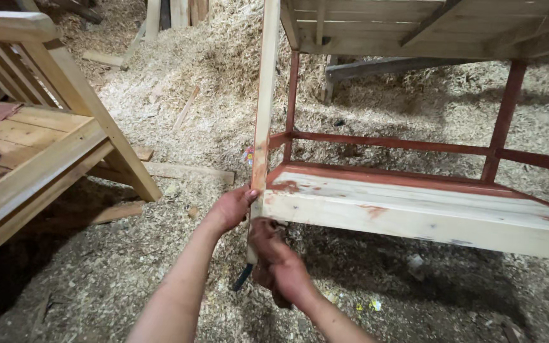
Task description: The person applies reddish-brown stain to a wooden shelving unit using a cloth. They dip the cloth into a container of stain, then wipe the stain onto the shelves and frame, covering multiple sections of the unit.
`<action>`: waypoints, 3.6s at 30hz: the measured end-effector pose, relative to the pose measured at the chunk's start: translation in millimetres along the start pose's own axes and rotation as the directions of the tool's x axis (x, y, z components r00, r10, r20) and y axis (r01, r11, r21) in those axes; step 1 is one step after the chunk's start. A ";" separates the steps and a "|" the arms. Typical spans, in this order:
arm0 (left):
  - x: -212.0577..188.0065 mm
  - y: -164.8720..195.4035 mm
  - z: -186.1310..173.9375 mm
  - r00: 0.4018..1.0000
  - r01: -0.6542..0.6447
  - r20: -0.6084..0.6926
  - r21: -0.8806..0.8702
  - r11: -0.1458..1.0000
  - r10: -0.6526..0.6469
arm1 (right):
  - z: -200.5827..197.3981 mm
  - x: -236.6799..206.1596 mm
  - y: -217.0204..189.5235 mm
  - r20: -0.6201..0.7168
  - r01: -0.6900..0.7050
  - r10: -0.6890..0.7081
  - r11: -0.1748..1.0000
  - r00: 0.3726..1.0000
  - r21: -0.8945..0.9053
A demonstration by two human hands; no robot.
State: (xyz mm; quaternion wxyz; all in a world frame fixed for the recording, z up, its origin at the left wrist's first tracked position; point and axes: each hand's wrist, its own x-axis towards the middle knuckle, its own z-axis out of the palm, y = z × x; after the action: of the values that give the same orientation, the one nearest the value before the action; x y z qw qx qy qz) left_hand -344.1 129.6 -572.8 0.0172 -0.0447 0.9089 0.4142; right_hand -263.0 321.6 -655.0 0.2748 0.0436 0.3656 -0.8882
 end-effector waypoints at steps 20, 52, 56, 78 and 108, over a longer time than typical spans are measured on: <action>-9.3 7.5 15.0 0.988 -0.086 -0.138 -0.163 0.983 0.064 | 6.6 7.7 56.1 0.022 0.222 -0.290 0.676 0.957 -0.702; -23.2 31.9 -26.1 1.000 -0.020 0.011 0.168 0.986 0.018 | 16.8 -42.7 18.9 0.080 0.028 0.012 0.876 0.997 -0.482; -22.6 33.1 -58.7 0.996 0.063 -0.064 0.068 0.996 -0.059 | 63.2 -66.0 -27.9 0.163 -0.179 0.200 0.974 0.966 -0.136; -9.9 45.4 -55.1 0.966 -0.148 -0.245 -0.277 0.949 0.079 | 78.6 51.0 -175.1 0.117 0.458 -0.454 0.889 0.883 -0.014; 9.8 42.1 -12.9 0.972 -0.001 -0.234 0.074 0.997 0.019 | 93.3 130.3 -123.2 0.071 0.248 -0.240 0.960 0.968 -0.130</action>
State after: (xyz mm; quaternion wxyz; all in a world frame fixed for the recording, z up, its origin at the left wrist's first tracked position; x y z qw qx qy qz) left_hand -357.8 146.7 -533.4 -0.0907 -0.0880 0.9195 0.3723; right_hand -425.7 270.9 -546.2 0.1754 -0.0453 0.4209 -0.8888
